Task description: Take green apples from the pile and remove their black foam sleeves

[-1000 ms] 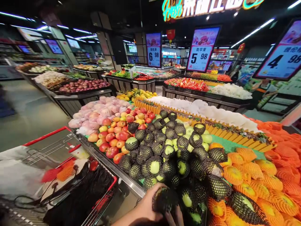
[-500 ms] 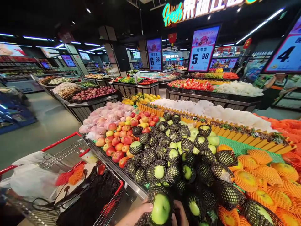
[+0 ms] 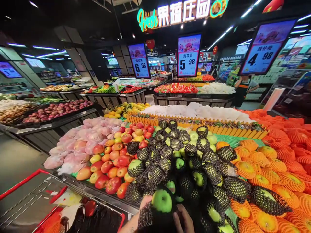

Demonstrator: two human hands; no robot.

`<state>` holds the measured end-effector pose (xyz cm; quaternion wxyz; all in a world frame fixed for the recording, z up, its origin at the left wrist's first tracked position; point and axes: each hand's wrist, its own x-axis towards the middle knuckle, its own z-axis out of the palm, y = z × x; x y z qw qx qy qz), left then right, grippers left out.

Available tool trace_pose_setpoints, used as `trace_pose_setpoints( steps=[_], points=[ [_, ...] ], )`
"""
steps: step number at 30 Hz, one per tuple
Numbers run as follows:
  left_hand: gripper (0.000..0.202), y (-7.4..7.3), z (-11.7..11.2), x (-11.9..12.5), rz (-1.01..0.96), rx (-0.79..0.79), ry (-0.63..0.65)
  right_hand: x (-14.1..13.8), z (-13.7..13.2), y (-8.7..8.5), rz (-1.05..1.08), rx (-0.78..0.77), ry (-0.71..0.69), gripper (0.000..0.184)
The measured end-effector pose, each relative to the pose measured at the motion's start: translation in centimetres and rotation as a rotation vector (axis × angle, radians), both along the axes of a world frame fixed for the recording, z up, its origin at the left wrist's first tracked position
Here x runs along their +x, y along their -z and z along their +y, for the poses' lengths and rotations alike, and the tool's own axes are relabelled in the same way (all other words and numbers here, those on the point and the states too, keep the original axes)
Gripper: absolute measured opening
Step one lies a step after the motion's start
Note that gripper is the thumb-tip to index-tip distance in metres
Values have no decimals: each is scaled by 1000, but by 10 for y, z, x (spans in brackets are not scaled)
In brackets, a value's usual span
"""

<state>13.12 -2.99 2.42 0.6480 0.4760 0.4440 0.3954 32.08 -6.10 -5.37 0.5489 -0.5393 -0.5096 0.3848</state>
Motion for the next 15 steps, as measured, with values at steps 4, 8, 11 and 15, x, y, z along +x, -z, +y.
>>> trace_pose_setpoints(
  steps=[4,8,11,15],
  points=[
    [78,-17,23,-33,103,81,-114,-32,4,-30,57,-9,-108,38],
    [69,-30,76,-78,324,151,-233,-44,8,-45,105,-23,-129,31],
    [72,-49,140,-107,551,236,-329,-52,8,-42,130,-6,0,33],
    [69,-71,221,-124,789,327,-351,-57,10,-40,141,19,163,38]
  ],
)
